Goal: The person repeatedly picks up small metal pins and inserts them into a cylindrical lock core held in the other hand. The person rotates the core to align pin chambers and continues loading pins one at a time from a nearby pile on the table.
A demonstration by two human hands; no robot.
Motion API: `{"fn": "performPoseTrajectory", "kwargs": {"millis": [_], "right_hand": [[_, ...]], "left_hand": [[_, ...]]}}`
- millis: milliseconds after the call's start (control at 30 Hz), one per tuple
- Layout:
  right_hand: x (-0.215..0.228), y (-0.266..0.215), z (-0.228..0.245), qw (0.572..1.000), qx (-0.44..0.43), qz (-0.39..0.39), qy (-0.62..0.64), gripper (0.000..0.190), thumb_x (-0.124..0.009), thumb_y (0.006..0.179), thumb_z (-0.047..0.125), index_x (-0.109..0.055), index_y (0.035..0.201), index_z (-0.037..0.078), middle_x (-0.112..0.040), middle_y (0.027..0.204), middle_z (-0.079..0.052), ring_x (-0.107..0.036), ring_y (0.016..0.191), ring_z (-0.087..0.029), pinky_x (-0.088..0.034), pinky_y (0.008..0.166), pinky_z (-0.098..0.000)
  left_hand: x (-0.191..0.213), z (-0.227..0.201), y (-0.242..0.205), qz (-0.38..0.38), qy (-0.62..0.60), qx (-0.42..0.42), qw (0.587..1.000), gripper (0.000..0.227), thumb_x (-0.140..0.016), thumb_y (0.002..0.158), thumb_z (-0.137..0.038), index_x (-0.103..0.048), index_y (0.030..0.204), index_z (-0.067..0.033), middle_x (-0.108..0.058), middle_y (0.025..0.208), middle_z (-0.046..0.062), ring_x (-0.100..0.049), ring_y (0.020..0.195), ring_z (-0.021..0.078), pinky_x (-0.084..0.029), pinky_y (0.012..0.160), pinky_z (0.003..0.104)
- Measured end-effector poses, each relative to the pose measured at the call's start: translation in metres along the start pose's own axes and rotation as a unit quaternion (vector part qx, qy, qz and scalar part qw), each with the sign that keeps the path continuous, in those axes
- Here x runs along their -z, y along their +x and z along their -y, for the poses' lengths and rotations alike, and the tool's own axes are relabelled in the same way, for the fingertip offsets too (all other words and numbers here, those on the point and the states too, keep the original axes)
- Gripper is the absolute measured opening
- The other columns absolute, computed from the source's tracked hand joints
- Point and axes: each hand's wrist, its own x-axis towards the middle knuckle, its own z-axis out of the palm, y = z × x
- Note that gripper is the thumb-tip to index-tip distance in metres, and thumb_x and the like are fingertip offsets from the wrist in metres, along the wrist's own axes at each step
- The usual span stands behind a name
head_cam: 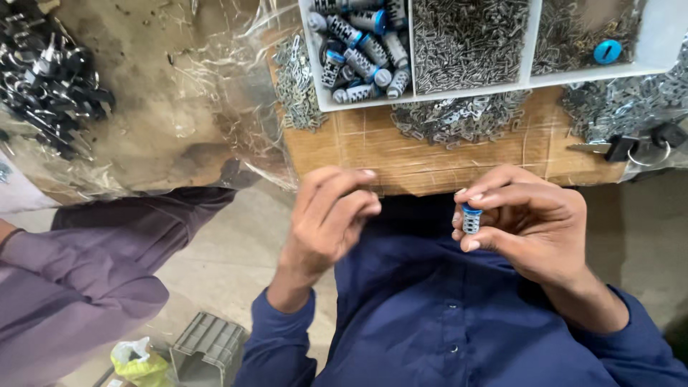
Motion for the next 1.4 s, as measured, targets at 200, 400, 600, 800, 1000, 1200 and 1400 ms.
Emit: {"fn": "performPoseTrajectory", "kwargs": {"millis": [200,400,600,800,1000,1200,1400], "right_hand": [[0.003,-0.003,0.0,0.998,0.02,-0.059,0.005,0.036,-0.075,0.086,-0.017,-0.065,0.119,-0.007,-0.065,0.121,-0.024,-0.073,0.098,-0.025,-0.067,0.083,-0.0352],[0.014,-0.011,0.005,0.995,0.026,-0.082,-0.045,0.035,-0.079,0.085,-0.012,-0.067,0.117,-0.007,-0.066,0.123,-0.022,-0.069,0.095,-0.015,-0.062,0.08,-0.0247],[0.014,-0.013,0.007,0.994,0.027,-0.079,-0.074,0.036,-0.083,0.082,-0.01,-0.07,0.115,-0.005,-0.068,0.117,-0.018,-0.067,0.086,-0.007,-0.057,0.073,-0.0178],[-0.001,-0.007,0.0,0.999,0.011,-0.028,-0.04,0.039,-0.082,0.081,-0.011,-0.071,0.117,-0.002,-0.068,0.117,-0.017,-0.071,0.093,-0.011,-0.061,0.074,-0.0197],[-0.006,-0.001,-0.003,0.998,0.013,-0.028,-0.05,0.038,-0.082,0.082,-0.009,-0.072,0.118,0.0,-0.069,0.117,-0.015,-0.071,0.094,-0.01,-0.06,0.071,-0.0184],[-0.008,-0.001,-0.002,0.981,-0.024,-0.062,-0.181,0.038,-0.087,0.071,-0.005,-0.075,0.107,-0.001,-0.072,0.114,-0.014,-0.064,0.079,-0.007,-0.05,0.064,-0.0161],[-0.001,-0.002,0.001,0.984,0.032,0.076,-0.16,0.033,-0.085,0.077,-0.004,-0.076,0.108,-0.001,-0.072,0.104,-0.01,-0.073,0.099,-0.018,-0.061,0.091,-0.0259]], "left_hand": [[-0.035,-0.019,-0.002,-0.044,-0.081,0.067,0.993,0.023,-0.085,0.09,0.0,-0.073,0.109,-0.0042,-0.066,0.099,0.007,-0.066,0.093,0.0254,-0.054,0.078,0.033],[-0.053,-0.054,0.023,-0.07,-0.259,0.051,0.962,0.024,-0.082,0.094,0.004,-0.067,0.111,-0.0038,-0.069,0.105,0.004,-0.069,0.089,0.0198,-0.057,0.079,0.03],[-0.064,-0.047,0.018,-0.028,-0.104,-0.082,0.991,0.028,-0.075,0.086,0.011,-0.067,0.111,0.0024,-0.067,0.107,0.012,-0.066,0.093,0.0309,-0.057,0.084,0.041],[-0.06,-0.042,-0.002,-0.091,-0.182,-0.015,0.979,0.025,-0.078,0.094,0.006,-0.062,0.112,-0.0002,-0.065,0.108,0.01,-0.066,0.095,0.0275,-0.057,0.079,0.034],[-0.055,-0.035,-0.004,-0.106,-0.185,-0.017,0.977,0.026,-0.078,0.093,0.009,-0.062,0.111,-0.0012,-0.066,0.107,0.009,-0.065,0.095,0.0262,-0.056,0.079,0.033],[-0.039,-0.036,0.006,-0.075,-0.093,-0.056,0.991,0.03,-0.08,0.089,0.011,-0.064,0.112,-0.0001,-0.063,0.112,0.01,-0.064,0.1,0.0287,-0.057,0.083,0.036],[-0.021,-0.027,-0.009,0.11,-0.365,0.172,0.909,0.025,-0.082,0.087,0.0,-0.073,0.107,-0.0119,-0.056,0.095,0.003,-0.061,0.082,0.0179,-0.053,0.072,0.025]]}}
